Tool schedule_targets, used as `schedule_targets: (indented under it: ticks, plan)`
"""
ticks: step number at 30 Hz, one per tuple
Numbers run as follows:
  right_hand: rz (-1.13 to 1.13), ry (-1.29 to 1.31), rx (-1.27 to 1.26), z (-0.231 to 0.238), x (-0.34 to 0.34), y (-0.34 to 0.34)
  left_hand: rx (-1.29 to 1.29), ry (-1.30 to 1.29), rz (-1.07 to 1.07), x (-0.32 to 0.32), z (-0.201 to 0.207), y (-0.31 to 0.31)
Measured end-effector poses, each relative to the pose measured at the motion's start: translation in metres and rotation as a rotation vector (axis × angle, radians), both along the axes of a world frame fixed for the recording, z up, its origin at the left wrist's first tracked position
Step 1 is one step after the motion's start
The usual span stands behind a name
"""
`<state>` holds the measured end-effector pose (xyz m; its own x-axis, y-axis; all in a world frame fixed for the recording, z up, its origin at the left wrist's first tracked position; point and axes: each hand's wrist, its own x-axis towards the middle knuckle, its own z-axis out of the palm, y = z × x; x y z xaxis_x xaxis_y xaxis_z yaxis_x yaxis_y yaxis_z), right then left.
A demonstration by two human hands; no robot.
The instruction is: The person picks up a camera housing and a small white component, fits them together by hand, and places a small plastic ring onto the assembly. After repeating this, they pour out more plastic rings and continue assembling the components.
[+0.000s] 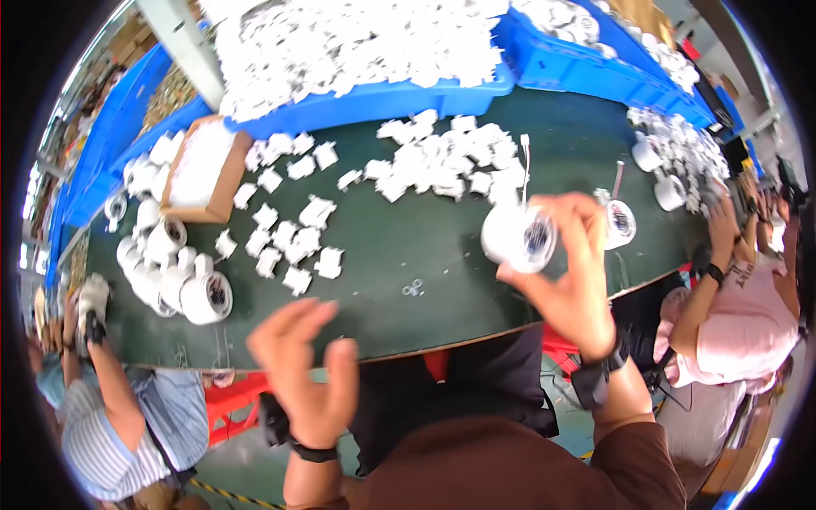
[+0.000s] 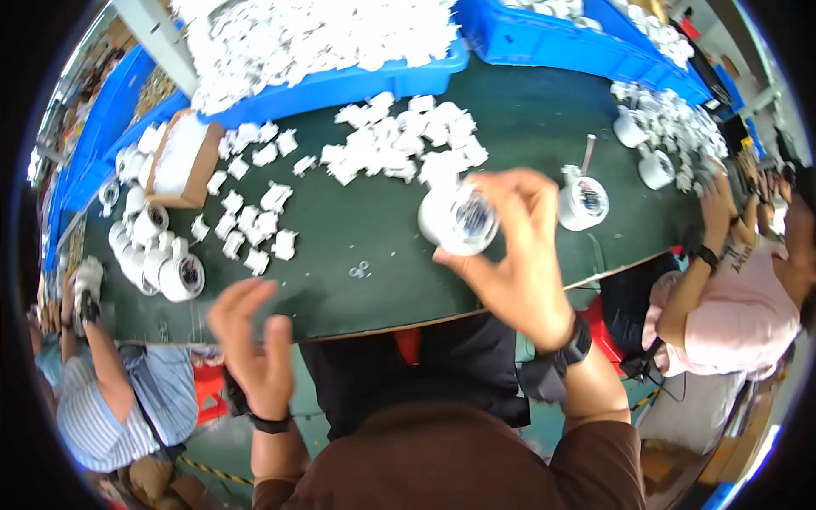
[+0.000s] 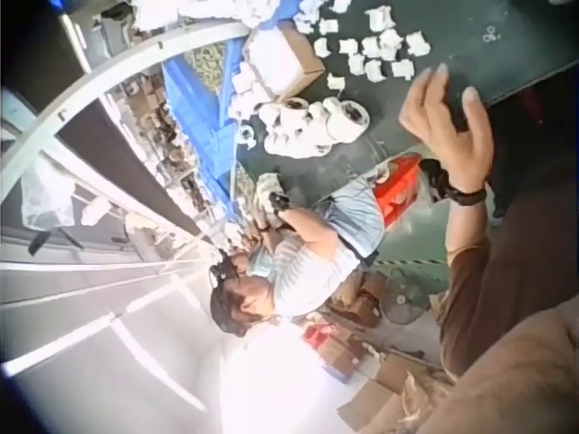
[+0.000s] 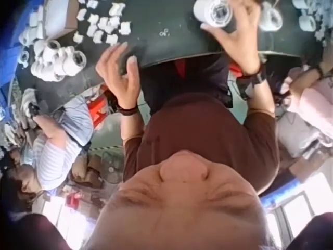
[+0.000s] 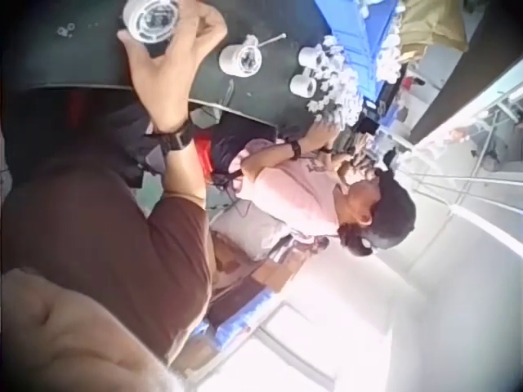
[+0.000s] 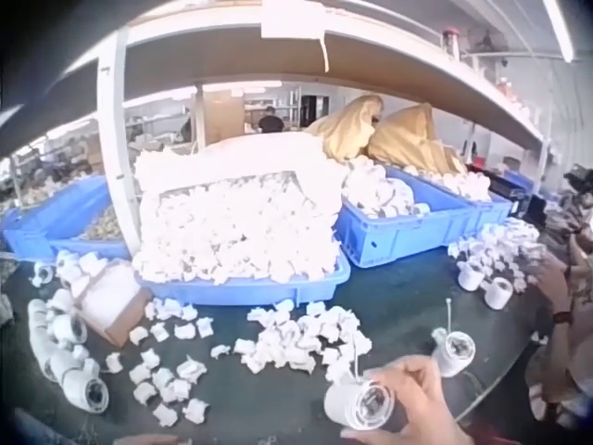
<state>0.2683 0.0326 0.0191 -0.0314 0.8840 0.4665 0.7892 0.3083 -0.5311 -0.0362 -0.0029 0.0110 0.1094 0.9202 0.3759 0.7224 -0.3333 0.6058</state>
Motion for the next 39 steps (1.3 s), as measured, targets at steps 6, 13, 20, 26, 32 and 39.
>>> schedule_targets:
  ticks: [6,13,20,26,32,39]
  plan:
    - [0.436,0.278,-0.115,-0.029,-0.066,-0.038,-0.187,-0.472,-0.291,0.052,-0.016,0.001]
    - [0.618,0.478,-0.283,-0.023,-0.078,-0.028,-0.060,-0.401,-0.075,0.048,-0.029,-0.007]
    - [0.638,0.617,-0.432,0.002,-0.084,-0.016,0.012,-0.234,-0.111,0.043,-0.022,-0.001]
    - [0.468,0.919,-0.522,-0.008,-0.095,-0.018,-0.002,-0.272,-0.092,0.038,-0.017,0.003]
    - [0.384,0.811,-0.489,-0.014,-0.101,-0.022,-0.075,-0.262,-0.153,0.038,-0.010,0.003]
    - [0.474,0.743,-0.546,-0.008,-0.080,-0.004,-0.081,-0.290,-0.122,0.032,-0.014,0.002]
